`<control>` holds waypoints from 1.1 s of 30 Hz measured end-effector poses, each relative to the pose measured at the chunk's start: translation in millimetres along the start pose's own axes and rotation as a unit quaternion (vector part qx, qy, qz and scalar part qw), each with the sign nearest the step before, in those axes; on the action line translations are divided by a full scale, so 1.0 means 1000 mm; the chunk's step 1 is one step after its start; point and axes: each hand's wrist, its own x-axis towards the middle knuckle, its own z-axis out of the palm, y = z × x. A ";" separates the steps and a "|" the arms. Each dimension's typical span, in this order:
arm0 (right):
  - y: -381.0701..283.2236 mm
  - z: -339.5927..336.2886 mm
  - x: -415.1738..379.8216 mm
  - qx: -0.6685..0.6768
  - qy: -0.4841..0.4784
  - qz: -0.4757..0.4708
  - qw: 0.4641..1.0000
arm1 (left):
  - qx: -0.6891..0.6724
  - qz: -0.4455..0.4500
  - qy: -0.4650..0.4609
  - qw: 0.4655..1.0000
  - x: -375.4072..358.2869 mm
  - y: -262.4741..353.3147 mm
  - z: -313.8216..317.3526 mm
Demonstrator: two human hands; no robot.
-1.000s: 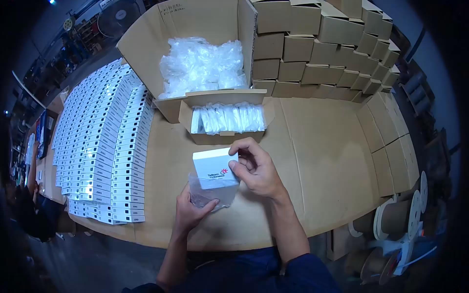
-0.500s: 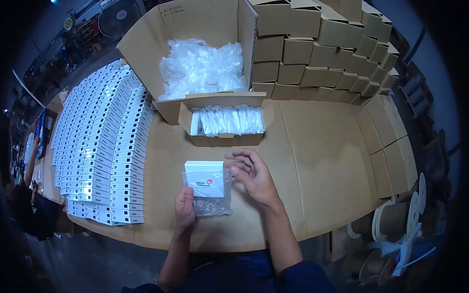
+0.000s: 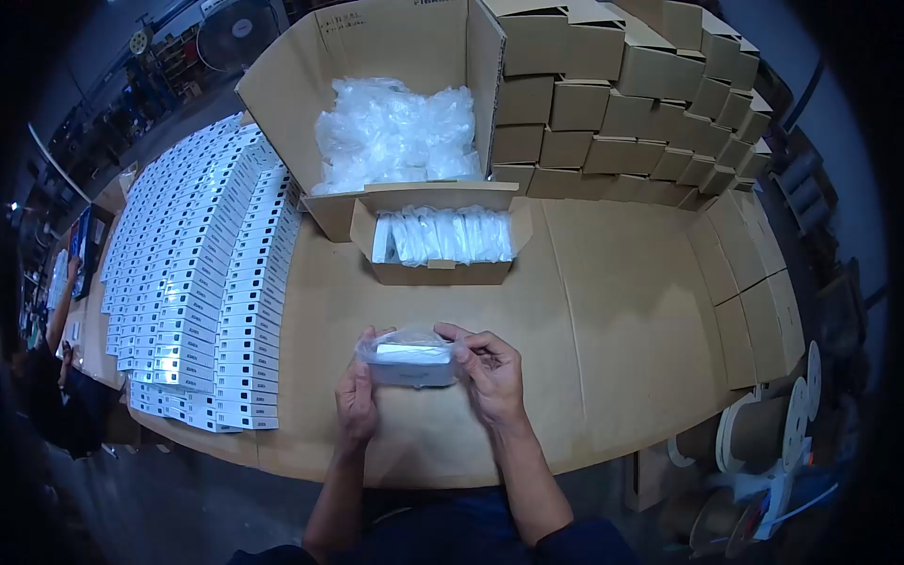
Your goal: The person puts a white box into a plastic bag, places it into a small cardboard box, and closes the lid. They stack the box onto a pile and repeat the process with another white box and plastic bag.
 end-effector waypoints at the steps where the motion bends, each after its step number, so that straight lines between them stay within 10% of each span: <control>1: 0.000 0.002 0.001 0.006 -0.010 -0.014 1.000 | -0.018 -0.006 0.001 1.000 -0.002 -0.003 -0.001; 17: -0.001 0.006 -0.005 -0.184 -0.156 0.033 0.970 | -0.163 -0.109 -0.040 0.980 -0.005 -0.001 0.003; 25: -0.015 0.002 0.004 -0.126 0.033 -0.038 0.991 | -0.234 -0.171 0.081 0.954 0.002 0.002 0.003; 29: -0.024 0.005 0.001 -0.288 -0.189 -0.063 0.937 | -0.196 -0.182 0.086 0.960 0.001 -0.005 0.001; 33: -0.023 0.018 -0.002 -0.364 -0.169 0.043 0.915 | -0.231 -0.191 0.081 0.951 0.001 -0.001 0.006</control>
